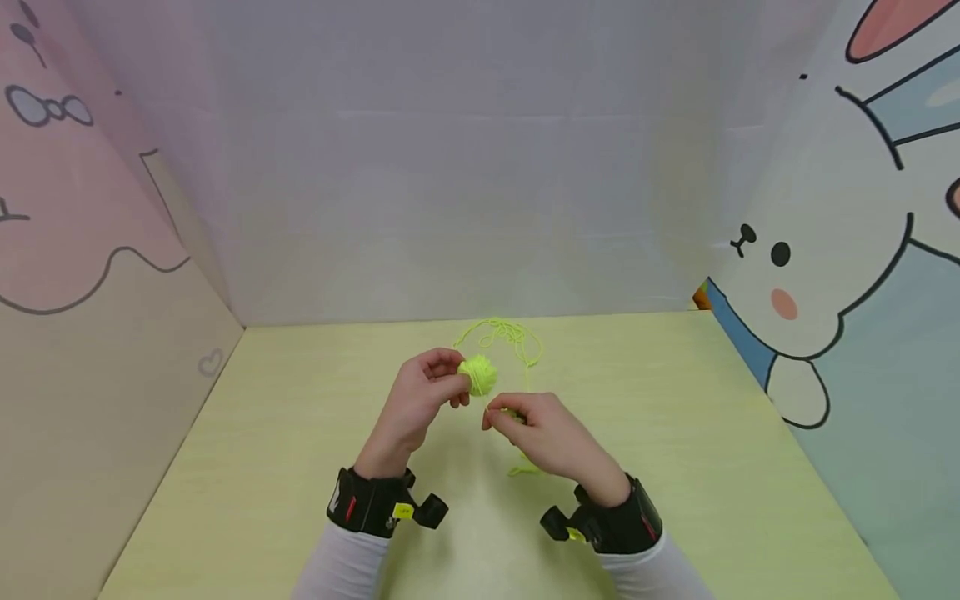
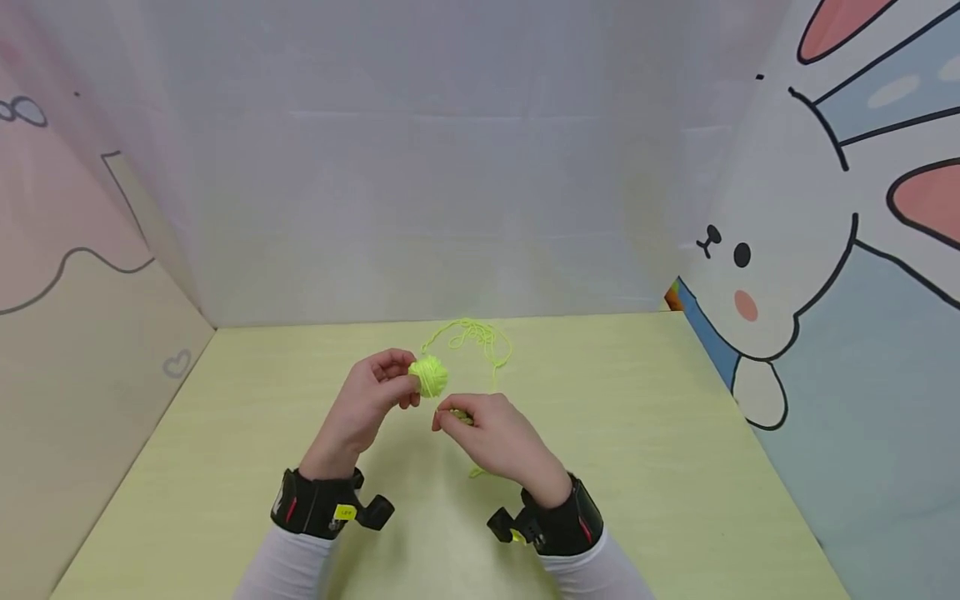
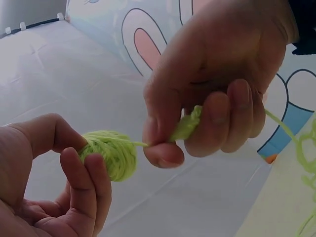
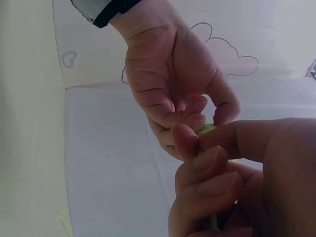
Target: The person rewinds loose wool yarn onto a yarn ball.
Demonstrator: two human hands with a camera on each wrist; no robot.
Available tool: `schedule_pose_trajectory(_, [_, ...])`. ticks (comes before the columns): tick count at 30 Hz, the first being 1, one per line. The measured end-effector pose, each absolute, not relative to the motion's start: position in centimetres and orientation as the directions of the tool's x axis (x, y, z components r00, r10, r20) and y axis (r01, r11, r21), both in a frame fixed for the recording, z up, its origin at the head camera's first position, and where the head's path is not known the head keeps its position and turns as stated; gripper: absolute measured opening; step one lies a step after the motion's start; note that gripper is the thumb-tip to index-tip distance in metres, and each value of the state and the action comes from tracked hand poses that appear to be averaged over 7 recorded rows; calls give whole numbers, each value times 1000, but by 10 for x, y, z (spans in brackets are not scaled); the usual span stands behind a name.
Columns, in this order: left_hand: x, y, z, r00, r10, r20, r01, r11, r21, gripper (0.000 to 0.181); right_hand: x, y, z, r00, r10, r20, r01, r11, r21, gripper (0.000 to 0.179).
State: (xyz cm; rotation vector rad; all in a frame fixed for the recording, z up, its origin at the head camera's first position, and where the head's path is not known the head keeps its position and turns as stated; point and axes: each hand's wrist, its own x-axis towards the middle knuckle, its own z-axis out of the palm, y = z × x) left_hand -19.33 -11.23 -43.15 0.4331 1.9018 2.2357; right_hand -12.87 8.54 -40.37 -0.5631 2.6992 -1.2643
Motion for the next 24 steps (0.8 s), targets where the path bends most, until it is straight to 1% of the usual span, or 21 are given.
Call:
schedule_pose_trajectory(6, [-190,-114,-428,-921,378,91,6,-220,976,24,-136,87,-410,-916,-400,34,-285,588,-757,22])
schedule_pose_trajectory(10, [-187,-115,-426,-894,441,80,-40,-255,966,25,-140,88,-417,-908,-419,1,-259,561,-786,23])
schedule_pose_trajectory(12, [-186,-117,-426,-871,485,84,-52,-260,964,25,-141,89,-420,-904,-426,-21,-245,560,-791,24])
schedule_pose_trajectory(15, [-186,-120,-427,-814,572,101,-39,-228,973,23,-144,92,-423,-900,-433,-49,-233,573,-786,22])
schedule_pose_trajectory(19, [-184,-123,-426,-724,683,99,9,-135,991,22,-146,100,-423,-907,-418,-48,-232,593,-771,20])
schedule_pose_trajectory(21, [-183,-124,-425,-697,713,77,26,-83,996,22,-147,103,-420,-917,-397,-38,-221,585,-780,20])
schedule_pose_trajectory(24, [-182,-124,-425,-680,732,32,45,-2,999,22,-146,107,-415,-933,-360,-16,-203,560,-804,19])
